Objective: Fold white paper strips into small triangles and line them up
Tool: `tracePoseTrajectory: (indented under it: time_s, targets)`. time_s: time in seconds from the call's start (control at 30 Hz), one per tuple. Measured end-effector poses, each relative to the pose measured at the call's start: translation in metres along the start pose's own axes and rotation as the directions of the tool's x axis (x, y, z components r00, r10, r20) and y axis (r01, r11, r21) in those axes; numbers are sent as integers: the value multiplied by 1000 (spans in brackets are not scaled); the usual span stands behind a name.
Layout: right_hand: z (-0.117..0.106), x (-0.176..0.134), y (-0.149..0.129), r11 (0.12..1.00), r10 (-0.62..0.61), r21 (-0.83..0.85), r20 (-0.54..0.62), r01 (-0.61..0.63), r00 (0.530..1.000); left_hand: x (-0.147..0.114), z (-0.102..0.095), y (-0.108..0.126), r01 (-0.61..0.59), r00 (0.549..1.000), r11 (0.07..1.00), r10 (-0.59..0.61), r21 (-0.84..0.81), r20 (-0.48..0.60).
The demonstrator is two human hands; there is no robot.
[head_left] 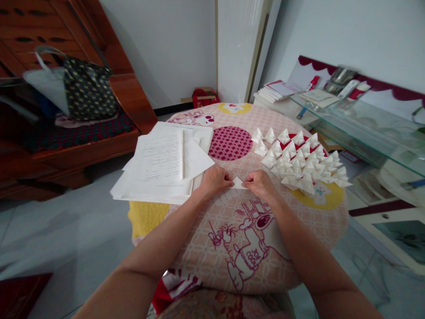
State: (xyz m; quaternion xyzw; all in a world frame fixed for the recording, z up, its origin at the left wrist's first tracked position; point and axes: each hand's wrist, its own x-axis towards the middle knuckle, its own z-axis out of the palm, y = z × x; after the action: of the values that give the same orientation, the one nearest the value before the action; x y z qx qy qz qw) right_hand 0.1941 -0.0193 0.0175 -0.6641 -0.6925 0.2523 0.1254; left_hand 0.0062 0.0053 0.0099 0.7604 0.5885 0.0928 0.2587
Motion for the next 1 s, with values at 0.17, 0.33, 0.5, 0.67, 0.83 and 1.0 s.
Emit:
tracePoseTrajectory:
  time_s: [0.17,0.33,0.5,0.67,0.83,1.0]
  targets:
    - [-1,2,1,999,22,48,-2,-22,1000,0,2,0,-14,1000,1000,15,16,-21]
    - [-3,5,4,996,-1,90,22,-1,1000,2,4,-3,-35,999,999,34,-1,-35]
    - [-5,6,5,998,-22,66,27,20,999,3,4,-2,-29,999,999,29,19,-31]
    - [-3,5,5,999,-12,43,24,11,1000,0,2,1,-14,1000,999,14,37,-15]
    - [-2,5,5,1000,-5,20,13,5,1000,0,3,0,-33,999,999,34,34,-20]
    - [-1,4,3,1000,-2,15,-3,2,1000,-1,9,-6,-198,974,980,197,2,-108]
